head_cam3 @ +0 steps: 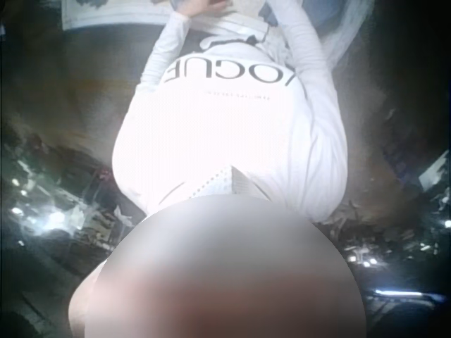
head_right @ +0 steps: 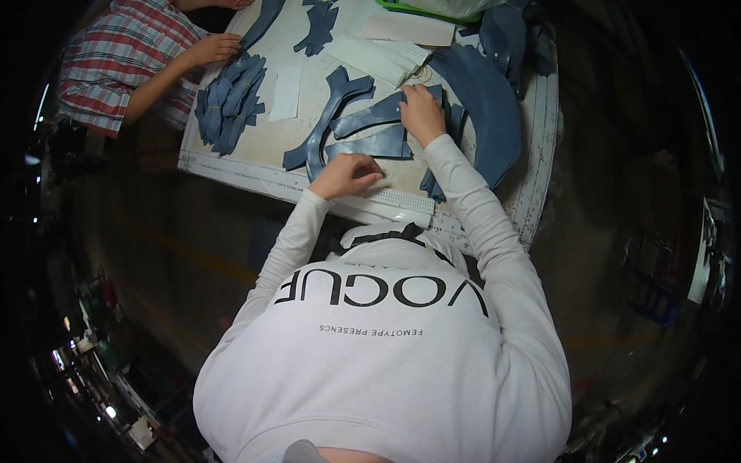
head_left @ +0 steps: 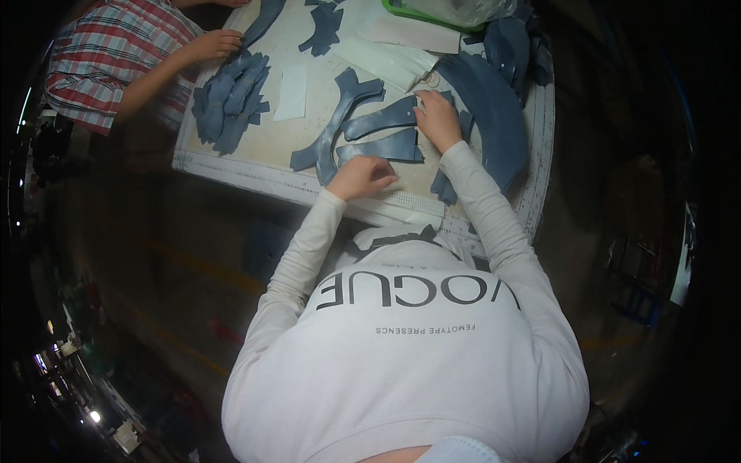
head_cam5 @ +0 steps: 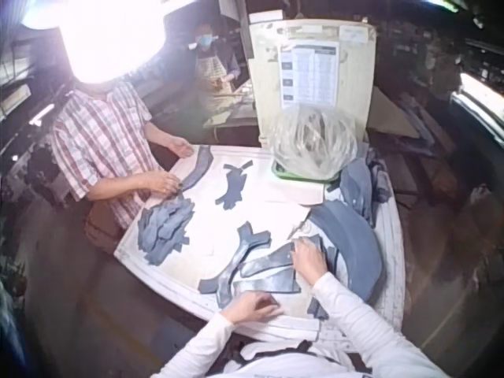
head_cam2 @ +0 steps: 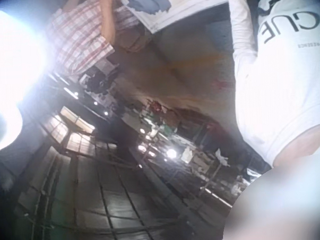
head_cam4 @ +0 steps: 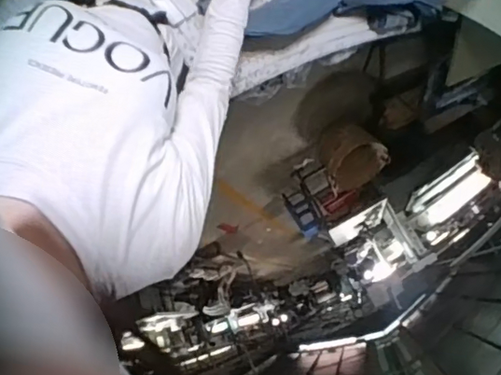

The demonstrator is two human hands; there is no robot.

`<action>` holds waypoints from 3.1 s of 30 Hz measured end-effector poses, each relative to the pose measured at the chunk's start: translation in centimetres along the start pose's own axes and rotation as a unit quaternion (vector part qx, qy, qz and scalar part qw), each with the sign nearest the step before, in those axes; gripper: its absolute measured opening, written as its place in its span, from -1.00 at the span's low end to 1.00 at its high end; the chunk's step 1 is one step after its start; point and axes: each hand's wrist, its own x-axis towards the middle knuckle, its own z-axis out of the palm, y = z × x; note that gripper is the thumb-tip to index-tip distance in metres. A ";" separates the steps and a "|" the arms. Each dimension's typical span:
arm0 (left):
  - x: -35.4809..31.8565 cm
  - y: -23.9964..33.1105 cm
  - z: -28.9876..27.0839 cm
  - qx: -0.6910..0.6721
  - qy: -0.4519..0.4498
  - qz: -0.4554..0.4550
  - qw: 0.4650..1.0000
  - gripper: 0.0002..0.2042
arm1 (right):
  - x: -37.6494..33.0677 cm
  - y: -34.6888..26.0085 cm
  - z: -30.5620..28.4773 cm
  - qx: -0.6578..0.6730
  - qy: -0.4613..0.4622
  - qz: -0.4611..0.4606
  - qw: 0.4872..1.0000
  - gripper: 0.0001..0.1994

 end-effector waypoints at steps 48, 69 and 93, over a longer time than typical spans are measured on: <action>8.9 5.3 8.0 -0.495 -0.026 -0.186 0.848 -0.76 | 1.0 6.0 -9.9 0.104 -0.131 0.155 0.974 -0.86; 8.9 5.4 10.7 -0.084 0.095 -0.073 0.989 -0.59 | -1.7 4.8 -4.5 -0.168 -0.112 0.171 0.964 -0.35; -0.5 1.9 0.0 -0.152 -0.080 -0.117 0.978 -0.75 | -8.0 -2.5 -6.5 0.229 -0.301 -0.014 0.926 -0.74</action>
